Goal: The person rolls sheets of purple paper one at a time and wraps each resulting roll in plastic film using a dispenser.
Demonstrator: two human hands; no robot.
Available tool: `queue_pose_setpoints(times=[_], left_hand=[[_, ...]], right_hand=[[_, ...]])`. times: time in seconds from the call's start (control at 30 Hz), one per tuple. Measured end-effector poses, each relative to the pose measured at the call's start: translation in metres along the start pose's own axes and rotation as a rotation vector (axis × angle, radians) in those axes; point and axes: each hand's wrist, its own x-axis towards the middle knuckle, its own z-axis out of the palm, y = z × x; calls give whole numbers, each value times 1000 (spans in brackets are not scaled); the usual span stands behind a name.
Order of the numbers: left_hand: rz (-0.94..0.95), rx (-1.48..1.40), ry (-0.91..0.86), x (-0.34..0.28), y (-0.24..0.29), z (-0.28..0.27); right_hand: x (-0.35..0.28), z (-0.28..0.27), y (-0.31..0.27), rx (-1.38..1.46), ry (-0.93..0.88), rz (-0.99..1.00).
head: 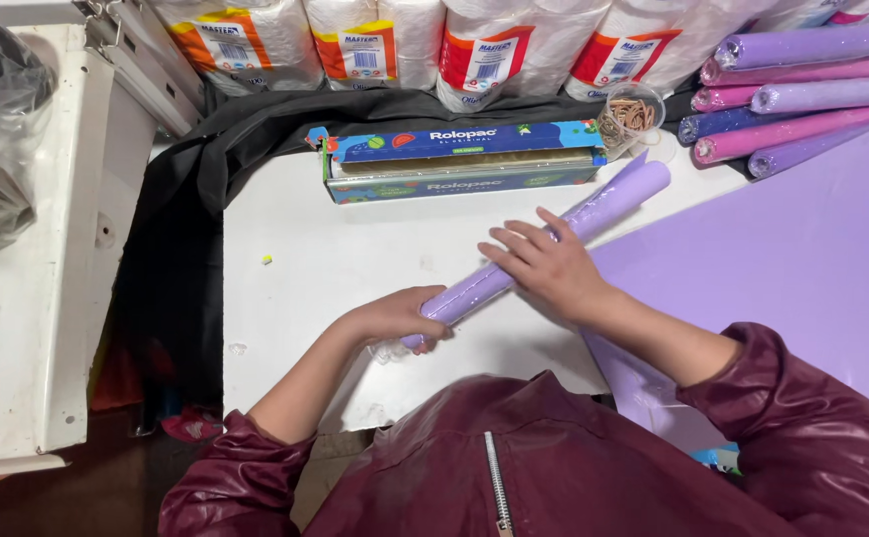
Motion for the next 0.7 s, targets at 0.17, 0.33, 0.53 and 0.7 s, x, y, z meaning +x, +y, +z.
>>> queue_pose_setpoints(times=[0.17, 0.33, 0.53, 0.7], left_hand=[[9, -135, -50, 16, -25, 6], [30, -149, -102, 3, -14, 1], [-5, -203, -226, -15, -3, -9], [21, -104, -220, -15, 2, -18]], right_hand=[[-3, 23, -14, 135, -85, -36], [-11, 22, 20, 104, -150, -23], [-31, 6, 86, -3, -280, 42], [-16, -34, 90, 7, -514, 127]])
